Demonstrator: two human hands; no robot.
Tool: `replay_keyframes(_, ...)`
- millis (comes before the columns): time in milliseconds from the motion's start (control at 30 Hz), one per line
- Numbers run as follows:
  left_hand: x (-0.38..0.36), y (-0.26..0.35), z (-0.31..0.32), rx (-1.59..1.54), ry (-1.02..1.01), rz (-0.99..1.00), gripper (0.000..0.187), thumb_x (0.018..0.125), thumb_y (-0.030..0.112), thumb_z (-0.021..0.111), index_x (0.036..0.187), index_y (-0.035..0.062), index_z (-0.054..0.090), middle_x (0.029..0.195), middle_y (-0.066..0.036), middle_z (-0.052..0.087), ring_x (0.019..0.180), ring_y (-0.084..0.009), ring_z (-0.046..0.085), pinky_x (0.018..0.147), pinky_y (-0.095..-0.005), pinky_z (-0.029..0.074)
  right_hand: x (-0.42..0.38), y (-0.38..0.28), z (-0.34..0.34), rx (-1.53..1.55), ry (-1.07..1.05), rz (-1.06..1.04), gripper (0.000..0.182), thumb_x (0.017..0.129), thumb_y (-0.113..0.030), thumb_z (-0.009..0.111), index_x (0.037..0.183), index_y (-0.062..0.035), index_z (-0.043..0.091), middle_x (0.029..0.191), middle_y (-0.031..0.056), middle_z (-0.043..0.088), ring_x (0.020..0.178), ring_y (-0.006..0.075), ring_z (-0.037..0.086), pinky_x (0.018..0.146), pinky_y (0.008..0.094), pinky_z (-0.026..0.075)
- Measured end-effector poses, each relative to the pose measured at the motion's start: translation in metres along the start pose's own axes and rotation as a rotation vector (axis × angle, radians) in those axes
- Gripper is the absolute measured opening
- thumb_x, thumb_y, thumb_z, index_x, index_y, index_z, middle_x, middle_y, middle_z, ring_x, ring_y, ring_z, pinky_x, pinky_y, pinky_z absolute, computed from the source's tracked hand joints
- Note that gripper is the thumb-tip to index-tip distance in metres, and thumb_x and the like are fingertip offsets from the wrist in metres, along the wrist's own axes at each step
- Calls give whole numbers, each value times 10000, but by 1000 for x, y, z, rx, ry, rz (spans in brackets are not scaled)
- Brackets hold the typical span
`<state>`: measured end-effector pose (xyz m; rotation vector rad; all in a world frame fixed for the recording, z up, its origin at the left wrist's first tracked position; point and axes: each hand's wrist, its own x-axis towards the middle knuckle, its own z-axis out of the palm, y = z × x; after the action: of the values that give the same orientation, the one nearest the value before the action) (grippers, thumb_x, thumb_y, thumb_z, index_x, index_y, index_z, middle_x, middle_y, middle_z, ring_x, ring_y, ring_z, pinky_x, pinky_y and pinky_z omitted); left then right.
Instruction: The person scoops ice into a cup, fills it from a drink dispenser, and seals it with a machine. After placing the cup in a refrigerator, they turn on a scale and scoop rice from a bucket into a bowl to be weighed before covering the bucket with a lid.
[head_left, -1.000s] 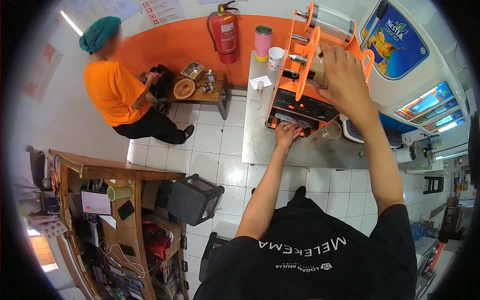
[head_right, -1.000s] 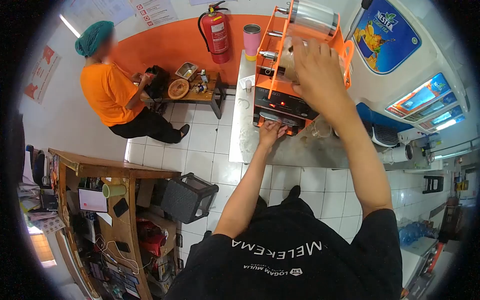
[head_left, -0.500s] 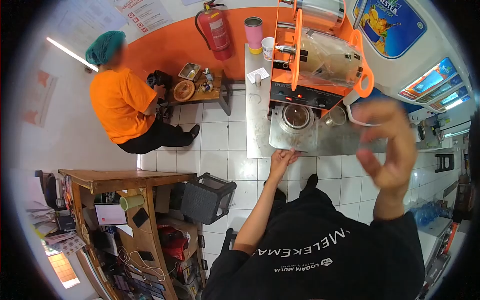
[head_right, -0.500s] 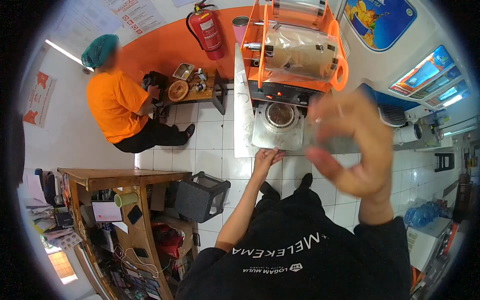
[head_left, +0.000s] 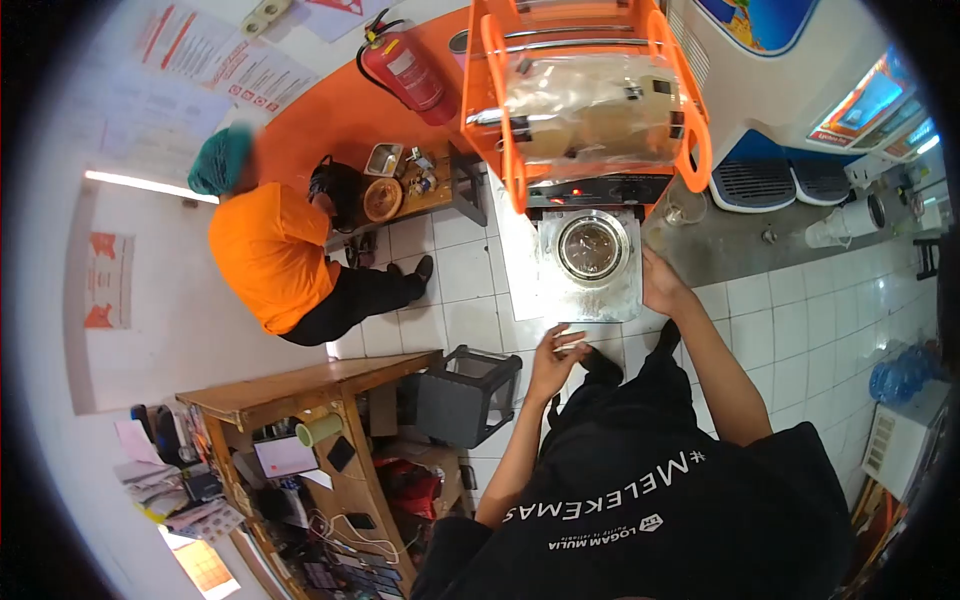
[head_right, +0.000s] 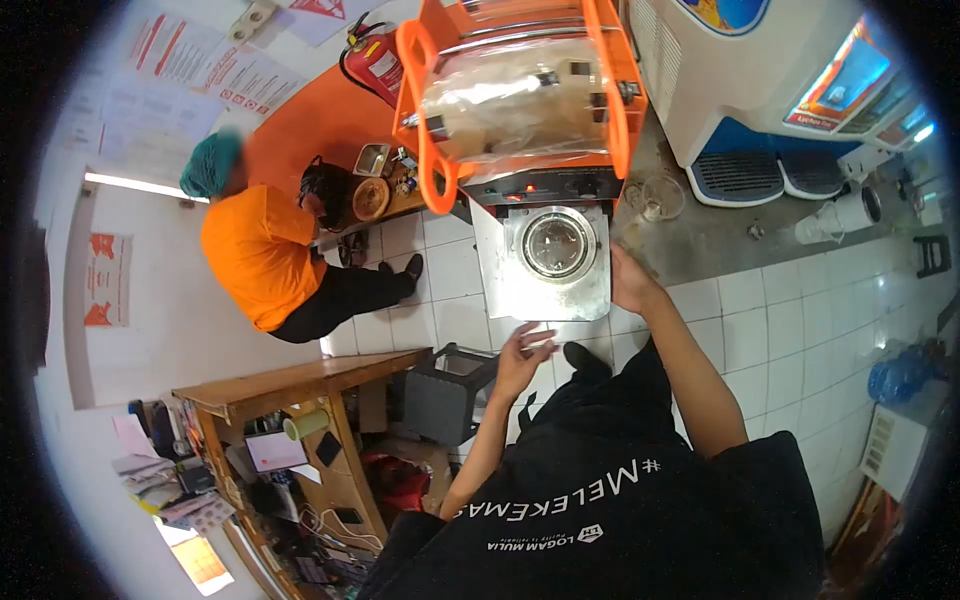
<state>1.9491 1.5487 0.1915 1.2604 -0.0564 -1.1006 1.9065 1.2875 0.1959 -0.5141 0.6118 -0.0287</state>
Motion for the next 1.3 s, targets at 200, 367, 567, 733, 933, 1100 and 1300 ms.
replay_keyframes(200,-4,78,11,851,491,705,522,800,161,766,1192,-35,484,1086,-166,570,1038,-289,558,914,-389,442,16,-3,5,204,-189,24,484,1026,-376,349,1312,-27,523,1242,134,619,1095,242,630,959,406,517)
replay_keyframes(367,47,122,56,1242,276,830,1059,657,403,848,1423,-53,276,1335,-288,409,1256,-435,392,1071,-520,289,30,4,1,158,-154,36,450,1020,-337,380,1282,-9,545,1208,134,635,1049,230,648,919,395,539)
replay_keyframes(567,72,120,68,1275,288,911,1094,627,348,867,1430,-77,257,1290,-267,459,1186,-428,451,1053,-499,321,40,6,-6,185,-135,33,406,1019,-288,390,1250,-4,566,1177,131,650,991,228,662,885,395,549)
replay_keyframes(733,72,117,76,891,270,888,1099,617,158,868,1466,-62,206,1191,-207,490,1105,-364,501,989,-429,400,36,5,-6,254,-200,-17,427,1026,-309,359,1278,-18,544,1211,127,634,1066,230,630,947,405,509)
replay_keyframes(933,48,110,82,503,265,983,1259,556,89,889,1510,22,69,1295,-149,436,1208,-275,472,1044,-377,384,-36,5,14,-128,9,-42,405,1016,-285,363,1268,-21,536,1222,147,614,1132,261,589,1001,434,455)
replay_keyframes(1100,5,120,98,313,344,1101,1312,557,107,909,1498,14,-1,1291,-151,460,1196,-275,510,1035,-386,421,-50,90,-46,45,-116,356,267,955,-162,515,1175,-29,589,1113,112,645,1056,255,604,976,417,461)
replay_keyframes(1300,-37,125,97,345,481,1209,1352,543,168,937,1492,8,-12,1291,-175,470,1192,-284,525,1037,-402,430,-10,75,-14,120,-119,239,260,962,-193,541,1181,-63,592,1155,86,623,1073,241,593,950,417,457)
